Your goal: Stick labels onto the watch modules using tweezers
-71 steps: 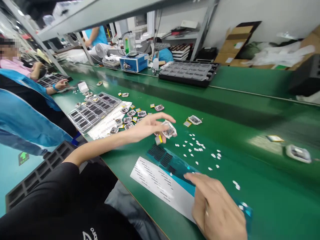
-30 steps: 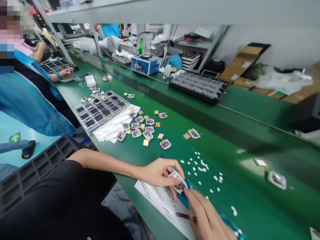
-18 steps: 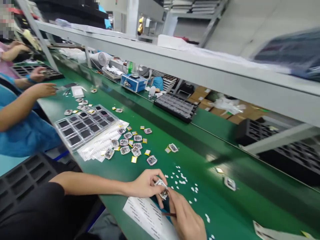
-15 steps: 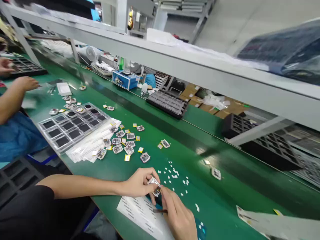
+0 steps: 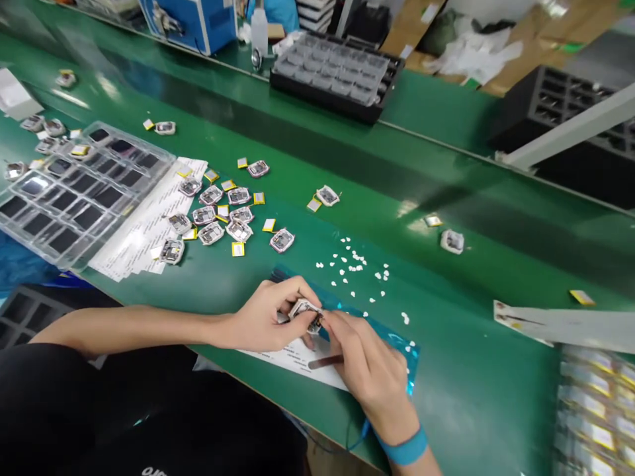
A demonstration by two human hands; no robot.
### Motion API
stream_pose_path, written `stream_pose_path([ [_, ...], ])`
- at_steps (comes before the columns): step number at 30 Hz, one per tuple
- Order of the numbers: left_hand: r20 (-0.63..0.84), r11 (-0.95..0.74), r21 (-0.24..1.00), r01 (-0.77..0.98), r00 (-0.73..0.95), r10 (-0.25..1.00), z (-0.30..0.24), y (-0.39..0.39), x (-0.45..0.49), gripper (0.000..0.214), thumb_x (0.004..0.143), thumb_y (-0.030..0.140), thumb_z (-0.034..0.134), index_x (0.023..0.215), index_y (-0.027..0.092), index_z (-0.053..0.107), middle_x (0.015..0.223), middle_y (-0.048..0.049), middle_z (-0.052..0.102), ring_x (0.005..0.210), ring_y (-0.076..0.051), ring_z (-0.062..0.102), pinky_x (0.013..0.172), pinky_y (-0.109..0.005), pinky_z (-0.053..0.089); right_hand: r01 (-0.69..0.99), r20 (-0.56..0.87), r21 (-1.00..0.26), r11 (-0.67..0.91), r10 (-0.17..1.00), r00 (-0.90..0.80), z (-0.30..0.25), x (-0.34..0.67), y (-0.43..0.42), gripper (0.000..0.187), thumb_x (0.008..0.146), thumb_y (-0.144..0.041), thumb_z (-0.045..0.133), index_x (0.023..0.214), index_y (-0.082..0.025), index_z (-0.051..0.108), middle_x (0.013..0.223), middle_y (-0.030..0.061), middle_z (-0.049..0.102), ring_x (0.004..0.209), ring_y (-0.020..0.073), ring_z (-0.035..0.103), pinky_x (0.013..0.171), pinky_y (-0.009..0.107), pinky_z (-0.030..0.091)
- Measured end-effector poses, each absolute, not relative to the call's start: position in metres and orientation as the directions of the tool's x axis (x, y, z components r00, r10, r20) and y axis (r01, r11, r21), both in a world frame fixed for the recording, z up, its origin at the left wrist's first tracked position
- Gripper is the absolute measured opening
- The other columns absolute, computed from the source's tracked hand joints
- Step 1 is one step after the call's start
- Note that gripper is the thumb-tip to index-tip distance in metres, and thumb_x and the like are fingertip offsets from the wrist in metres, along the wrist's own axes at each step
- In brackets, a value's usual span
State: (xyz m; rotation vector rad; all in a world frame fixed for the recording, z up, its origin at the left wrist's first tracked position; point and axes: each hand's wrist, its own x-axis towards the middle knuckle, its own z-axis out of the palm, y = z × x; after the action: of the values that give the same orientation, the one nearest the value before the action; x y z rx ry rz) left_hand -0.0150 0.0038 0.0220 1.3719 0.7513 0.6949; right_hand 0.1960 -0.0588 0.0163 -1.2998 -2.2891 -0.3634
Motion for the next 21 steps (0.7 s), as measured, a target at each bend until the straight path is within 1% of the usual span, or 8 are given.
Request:
stream_pose_path([
  [3, -0.079, 0.074, 0.997, 0.031, 0.578, 0.813, 0.022, 0.001, -0.015, 0.012, 0.091, 0.029, 0.059, 0.101, 0.023, 0.055, 0.072, 0.0028, 0.068, 0.060, -0.012, 0.071, 0.050, -0.018, 0.044, 0.849, 0.494, 0.000, 0.529, 0.738, -0.460, 0.021, 0.193, -0.060, 0.052, 0.097, -0.006, 0.068, 0.145, -0.023, 0.059, 0.106, 0.0016, 0.082, 0.088, 0.0131, 0.078, 0.079, 0.020, 0.054],
  [5, -0.087, 0.107, 0.994, 0.001, 0.579, 0.810, 0.022, -0.001, -0.015, 0.014, 0.091, 0.029, 0.059, 0.102, 0.023, 0.053, 0.080, 0.0007, 0.071, 0.067, -0.013, 0.074, 0.054, -0.019, 0.049, 0.846, 0.490, -0.001, 0.533, 0.738, -0.465, 0.024, 0.191, -0.060, 0.060, 0.097, -0.005, 0.068, 0.152, -0.022, 0.054, 0.107, 0.0018, 0.083, 0.089, 0.0136, 0.078, 0.080, 0.021, 0.055],
  [7, -0.091, 0.128, 0.991, -0.024, 0.579, 0.810, 0.023, -0.004, -0.015, 0.017, 0.091, 0.029, 0.060, 0.103, 0.023, 0.051, 0.085, -0.0002, 0.071, 0.072, -0.015, 0.077, 0.056, -0.019, 0.052, 0.846, 0.471, 0.018, 0.533, 0.742, -0.478, 0.027, 0.188, -0.061, 0.066, 0.097, -0.005, 0.066, 0.159, -0.019, 0.048, 0.110, 0.0043, 0.082, 0.091, 0.0147, 0.078, 0.081, 0.022, 0.055],
  [10, -0.090, 0.128, 0.991, -0.026, 0.571, 0.816, 0.024, -0.005, -0.014, 0.017, 0.090, 0.030, 0.060, 0.101, 0.023, 0.050, 0.077, 0.0009, 0.069, 0.070, -0.015, 0.077, 0.057, -0.019, 0.054, 0.838, 0.424, 0.112, 0.533, 0.738, -0.526, 0.032, 0.186, -0.062, 0.067, 0.102, -0.005, 0.058, 0.165, -0.012, 0.037, 0.117, 0.0093, 0.081, 0.091, 0.0159, 0.079, 0.083, 0.024, 0.056],
  [13, -0.092, 0.134, 0.990, -0.034, 0.561, 0.823, 0.023, -0.005, -0.013, 0.016, 0.090, 0.030, 0.061, 0.098, 0.023, 0.049, 0.073, 0.0012, 0.069, 0.065, -0.013, 0.074, 0.056, -0.019, 0.055, 0.819, 0.424, 0.154, 0.553, 0.711, -0.561, 0.037, 0.188, -0.064, 0.067, 0.105, -0.011, 0.053, 0.168, -0.012, 0.031, 0.121, 0.0089, 0.080, 0.089, 0.0167, 0.080, 0.082, 0.024, 0.059],
  [16, -0.061, 0.097, 0.994, -0.041, 0.525, 0.849, 0.021, -0.003, -0.012, 0.018, 0.088, 0.028, 0.065, 0.096, 0.022, 0.050, 0.072, 0.0025, 0.067, 0.063, -0.012, 0.073, 0.054, -0.017, 0.053, 0.808, 0.411, 0.109, 0.580, 0.714, -0.567, 0.040, 0.191, -0.063, 0.065, 0.108, -0.018, 0.049, 0.169, -0.011, 0.028, 0.127, 0.0099, 0.077, 0.092, 0.0200, 0.081, 0.078, 0.028, 0.063],
  [18, -0.028, 0.059, 0.997, -0.045, 0.510, 0.860, 0.020, -0.001, -0.011, 0.017, 0.087, 0.026, 0.065, 0.096, 0.022, 0.051, 0.071, 0.0032, 0.066, 0.063, -0.011, 0.072, 0.054, -0.017, 0.053, 0.796, 0.427, 0.052, 0.604, 0.707, -0.564, 0.040, 0.192, -0.062, 0.064, 0.109, -0.023, 0.047, 0.169, -0.011, 0.028, 0.127, 0.0104, 0.077, 0.089, 0.0209, 0.081, 0.074, 0.030, 0.065],
  [21, 0.017, 0.020, 0.998, -0.064, 0.526, 0.850, 0.020, 0.001, -0.012, 0.015, 0.088, 0.023, 0.064, 0.096, 0.022, 0.051, 0.068, 0.0045, 0.066, 0.062, -0.010, 0.072, 0.055, -0.016, 0.052, 0.789, 0.522, -0.079, 0.609, 0.700, -0.488, 0.034, 0.190, -0.060, 0.063, 0.108, -0.022, 0.051, 0.168, -0.018, 0.031, 0.124, 0.0070, 0.078, 0.086, 0.0187, 0.080, 0.071, 0.027, 0.064],
])
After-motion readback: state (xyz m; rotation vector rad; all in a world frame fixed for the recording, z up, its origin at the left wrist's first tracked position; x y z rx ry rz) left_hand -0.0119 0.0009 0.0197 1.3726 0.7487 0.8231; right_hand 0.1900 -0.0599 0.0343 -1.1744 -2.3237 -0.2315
